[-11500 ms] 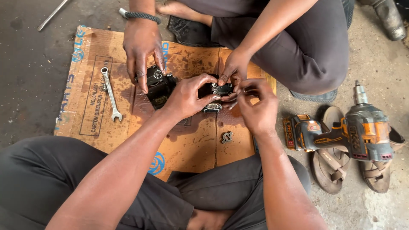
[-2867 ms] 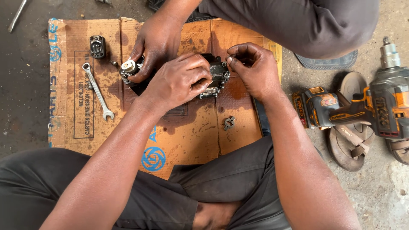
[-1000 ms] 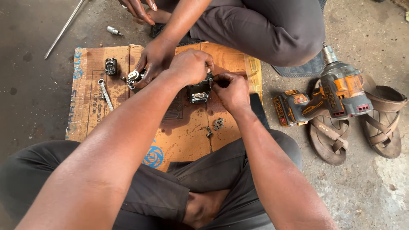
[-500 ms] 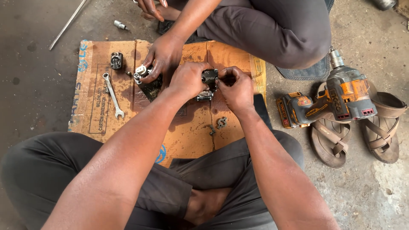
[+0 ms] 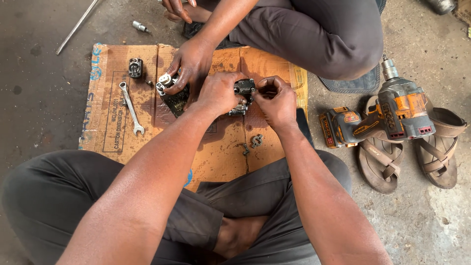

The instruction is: The person sits on the workshop floor and disassembles a small hydraulic pump/motor unit by hand, removing bolts and small fittings and separating end caps and internal parts, while another person across assists by holding and turning components. The parts are laid out on a cardboard sheet on the floor.

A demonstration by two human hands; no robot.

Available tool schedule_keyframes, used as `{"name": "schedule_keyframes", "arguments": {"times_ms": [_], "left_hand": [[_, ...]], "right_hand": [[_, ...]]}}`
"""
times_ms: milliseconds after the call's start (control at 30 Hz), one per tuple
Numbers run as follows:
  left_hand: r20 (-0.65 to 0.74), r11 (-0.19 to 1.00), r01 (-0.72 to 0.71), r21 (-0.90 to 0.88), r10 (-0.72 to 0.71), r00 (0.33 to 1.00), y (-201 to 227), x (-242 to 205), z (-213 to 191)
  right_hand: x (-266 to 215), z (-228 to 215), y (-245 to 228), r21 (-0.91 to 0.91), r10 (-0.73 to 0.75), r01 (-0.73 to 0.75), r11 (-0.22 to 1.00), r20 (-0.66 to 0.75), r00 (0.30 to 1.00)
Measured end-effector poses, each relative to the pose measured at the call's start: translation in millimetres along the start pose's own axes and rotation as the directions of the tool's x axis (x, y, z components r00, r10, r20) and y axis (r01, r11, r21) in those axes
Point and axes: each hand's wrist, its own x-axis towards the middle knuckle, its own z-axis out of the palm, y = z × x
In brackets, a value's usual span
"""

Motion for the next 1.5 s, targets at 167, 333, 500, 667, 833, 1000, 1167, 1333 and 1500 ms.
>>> {"name": "schedule_keyframes", "arguments": {"times_ms": [167, 333, 500, 667, 833, 1000, 1167, 1333, 1500], "left_hand": [[-0.017, 1.0, 0.024, 0.018, -0.024, 1.0, 8, 0, -4], [0.043, 0.996, 0.085, 0.032, -0.086, 0.995, 12, -2, -7], [0.056, 0.993, 0.115, 0.033, -0.117, 0.992, 13, -1, -8], [0.031, 0.996, 0.084, 0.011, -0.084, 0.996, 8, -2, -4], [0.023, 0.997, 0.078, 0.018, -0.078, 0.997, 12, 0, -7], [0.019, 0.998, 0.065, 0.003, -0.065, 0.998, 9, -2, -4], [0.028, 0.996, 0.086, 0.01, -0.087, 0.996, 10, 1, -4], [0.044, 0.995, 0.102, 0.011, -0.103, 0.994, 9, -1, -3], [0.03, 0.994, 0.097, 0.04, -0.099, 0.995, 8, 1, -1]], "right_hand": [[2, 3, 5, -0.025, 0.067, -0.067, 0.997, 0.007, 0.998], [1, 2, 7, -0.039, -0.024, 0.024, 0.999, -0.01, 1.0], [2, 5, 4, -0.037, 0.052, -0.052, 0.998, 0.009, 0.999], [4, 3, 8, -0.032, -0.019, 0.019, 0.999, 0.01, 1.0], [4, 4, 6, -0.073, 0.029, -0.029, 0.997, -0.003, 1.0], [3, 3, 3, -0.027, -0.035, 0.035, 0.999, -0.004, 0.999], [4, 4, 8, -0.043, 0.033, -0.032, 0.999, 0.008, 0.999], [4, 3, 10, -0.027, -0.048, 0.048, 0.998, 0.0, 0.999], [3, 6, 6, -0.072, 0.056, -0.054, 0.996, 0.014, 0.998]]}}
